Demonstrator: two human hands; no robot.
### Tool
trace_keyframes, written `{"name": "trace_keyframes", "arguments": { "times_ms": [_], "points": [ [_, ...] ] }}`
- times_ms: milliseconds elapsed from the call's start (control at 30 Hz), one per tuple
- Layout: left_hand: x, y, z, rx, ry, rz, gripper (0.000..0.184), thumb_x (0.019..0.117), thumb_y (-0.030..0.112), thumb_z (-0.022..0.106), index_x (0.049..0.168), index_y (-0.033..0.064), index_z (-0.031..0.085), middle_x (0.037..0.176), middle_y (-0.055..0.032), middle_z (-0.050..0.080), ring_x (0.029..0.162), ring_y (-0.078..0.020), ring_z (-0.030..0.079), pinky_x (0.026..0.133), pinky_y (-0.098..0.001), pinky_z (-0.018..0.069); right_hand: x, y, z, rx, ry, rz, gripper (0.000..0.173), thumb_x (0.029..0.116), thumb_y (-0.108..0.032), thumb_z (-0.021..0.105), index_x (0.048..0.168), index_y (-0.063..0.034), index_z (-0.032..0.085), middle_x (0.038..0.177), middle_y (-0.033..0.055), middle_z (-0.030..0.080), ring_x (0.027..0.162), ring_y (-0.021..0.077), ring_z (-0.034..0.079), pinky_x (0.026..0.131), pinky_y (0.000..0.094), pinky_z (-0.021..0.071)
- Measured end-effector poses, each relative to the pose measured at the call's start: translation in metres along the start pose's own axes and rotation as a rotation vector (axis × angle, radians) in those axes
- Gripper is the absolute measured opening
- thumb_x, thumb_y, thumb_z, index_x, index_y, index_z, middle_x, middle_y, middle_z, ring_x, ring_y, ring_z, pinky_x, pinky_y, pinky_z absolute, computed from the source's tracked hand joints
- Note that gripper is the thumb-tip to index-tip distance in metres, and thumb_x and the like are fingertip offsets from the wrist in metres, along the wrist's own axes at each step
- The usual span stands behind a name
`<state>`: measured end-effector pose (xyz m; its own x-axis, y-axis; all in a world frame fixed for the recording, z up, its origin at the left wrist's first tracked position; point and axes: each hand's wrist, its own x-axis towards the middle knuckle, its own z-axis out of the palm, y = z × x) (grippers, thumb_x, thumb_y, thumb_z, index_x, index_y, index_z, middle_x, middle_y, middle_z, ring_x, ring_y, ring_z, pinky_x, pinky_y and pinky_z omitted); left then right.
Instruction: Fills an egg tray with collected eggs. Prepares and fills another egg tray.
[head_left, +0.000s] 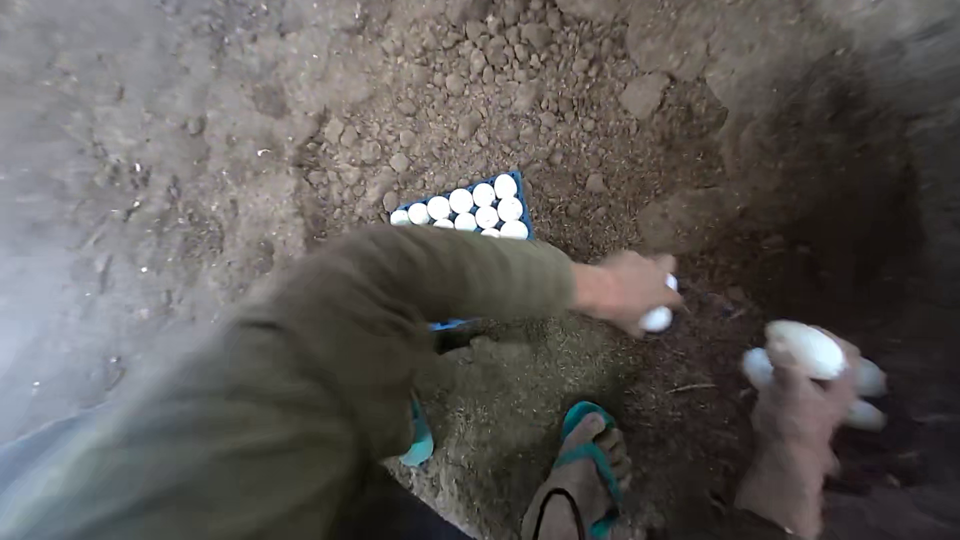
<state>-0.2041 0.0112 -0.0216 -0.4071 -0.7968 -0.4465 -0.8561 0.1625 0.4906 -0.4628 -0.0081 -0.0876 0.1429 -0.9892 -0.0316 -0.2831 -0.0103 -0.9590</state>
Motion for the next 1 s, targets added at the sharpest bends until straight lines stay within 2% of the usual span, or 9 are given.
{"name": "trace_keyframes", "arguments": {
  "times_ms": [67, 167, 233, 300, 367, 500, 633, 867, 1000],
  "points": [
    [-0.057, -0.037, -0.025, 0.099, -0.031, -0.093, 0.051, 0.0815, 0.035, 0.085, 0.127, 0.0176, 0.070, 0.139, -0.0295, 0.052, 0.098, -0.0451, 0.066, 0.076, -0.0627, 0.0541, 0.004, -0.017, 0.044, -0.056, -0.246, -0.099, 0.071, 0.0836, -0.040, 0.074, 0.129, 0.0108, 0.054, 0.126, 0.0157, 0.061, 0.114, 0.0081, 0.060, 0.098, 0.0263, 0.0516],
    [-0.149, -0.077, -0.047, 0.200, -0.184, -0.329, 0.052, 0.0820, 0.043, 0.083, 0.124, 0.0155, 0.069, 0.133, -0.0302, 0.054, 0.096, -0.0468, 0.065, 0.073, -0.0632, 0.0522, 0.000, -0.041, 0.119, -0.154, -0.559, -0.187, 0.062, 0.0831, -0.043, 0.071, 0.122, 0.0050, 0.065, 0.125, 0.0255, 0.060, 0.114, 0.0261, 0.060, 0.096, 0.0413, 0.0515],
    [-0.198, -0.092, -0.044, 0.207, -0.305, -0.528, 0.052, 0.0827, 0.049, 0.080, 0.123, 0.0191, 0.068, 0.126, -0.0244, 0.056, 0.094, -0.0423, 0.065, 0.069, -0.0592, 0.0532, -0.010, -0.051, 0.161, -0.136, -0.696, -0.192, 0.055, 0.0800, -0.043, 0.074, 0.116, -0.0013, 0.070, 0.123, 0.0219, 0.060, 0.111, 0.0262, 0.061, 0.091, 0.0417, 0.0532],
    [-0.234, -0.101, -0.024, 0.151, -0.383, -0.693, 0.054, 0.0828, 0.052, 0.080, 0.126, 0.0233, 0.067, 0.128, -0.0226, 0.055, 0.093, -0.0404, 0.066, 0.068, -0.0578, 0.0546, -0.022, -0.058, 0.190, -0.118, -0.824, -0.177, 0.053, 0.0784, -0.043, 0.076, 0.114, -0.0041, 0.072, 0.125, 0.0213, 0.059, 0.111, 0.0270, 0.061, 0.089, 0.0427, 0.0540],
    [-0.258, -0.109, 0.007, 0.097, -0.385, -0.757, 0.053, 0.0828, 0.053, 0.079, 0.126, 0.0246, 0.068, 0.129, -0.0218, 0.056, 0.087, -0.0378, 0.067, 0.066, -0.0556, 0.0550, -0.035, -0.062, 0.212, -0.121, -0.947, -0.174, 0.051, 0.0780, -0.043, 0.078, 0.114, -0.0072, 0.072, 0.127, 0.0213, 0.058, 0.109, 0.0269, 0.062, 0.087, 0.0421, 0.0564],
    [-0.257, -0.115, 0.053, 0.036, -0.359, -0.771, 0.049, 0.0857, 0.046, 0.077, 0.127, 0.0230, 0.066, 0.128, -0.0214, 0.055, 0.087, -0.0370, 0.067, 0.067, -0.0541, 0.0549, -0.058, -0.066, 0.241, -0.153, -1.168, -0.170, 0.051, 0.0791, -0.040, 0.082, 0.119, -0.0082, 0.073, 0.131, 0.0259, 0.057, 0.111, 0.0326, 0.063, 0.089, 0.0462, 0.0567],
    [-0.246, -0.122, 0.084, 0.092, -0.283, -0.677, 0.037, 0.0892, 0.040, 0.074, 0.118, 0.0170, 0.068, 0.122, -0.0217, 0.056, 0.086, -0.0368, 0.065, 0.066, -0.0512, 0.0535, -0.081, -0.057, 0.259, -0.156, -1.247, -0.157, 0.052, 0.0780, -0.043, 0.083, 0.117, -0.0102, 0.073, 0.130, 0.0249, 0.057, 0.110, 0.0322, 0.063, 0.089, 0.0458, 0.0564],
    [-0.247, -0.140, 0.082, 0.027, -0.313, -0.715, 0.033, 0.0961, 0.032, 0.067, 0.123, 0.0133, 0.067, 0.127, -0.0241, 0.055, 0.088, -0.0386, 0.065, 0.070, -0.0528, 0.0537, -0.110, -0.056, 0.288, -0.243, -1.262, -0.142, 0.054, 0.0755, -0.039, 0.086, 0.120, -0.0114, 0.073, 0.139, 0.0290, 0.052, 0.112, 0.0345, 0.064, 0.088, 0.0458, 0.0583],
    [-0.264, -0.156, 0.073, -0.017, -0.322, -0.729, 0.027, 0.0985, 0.022, 0.059, 0.124, 0.0197, 0.067, 0.121, -0.0206, 0.056, 0.083, -0.0345, 0.067, 0.065, -0.0502, 0.0554, -0.125, -0.049, 0.302, -0.281, -1.198, -0.240, 0.054, 0.0743, -0.038, 0.086, 0.121, -0.0144, 0.074, 0.144, 0.0302, 0.050, 0.115, 0.0372, 0.065, 0.088, 0.0471, 0.0593]
  ]
}}
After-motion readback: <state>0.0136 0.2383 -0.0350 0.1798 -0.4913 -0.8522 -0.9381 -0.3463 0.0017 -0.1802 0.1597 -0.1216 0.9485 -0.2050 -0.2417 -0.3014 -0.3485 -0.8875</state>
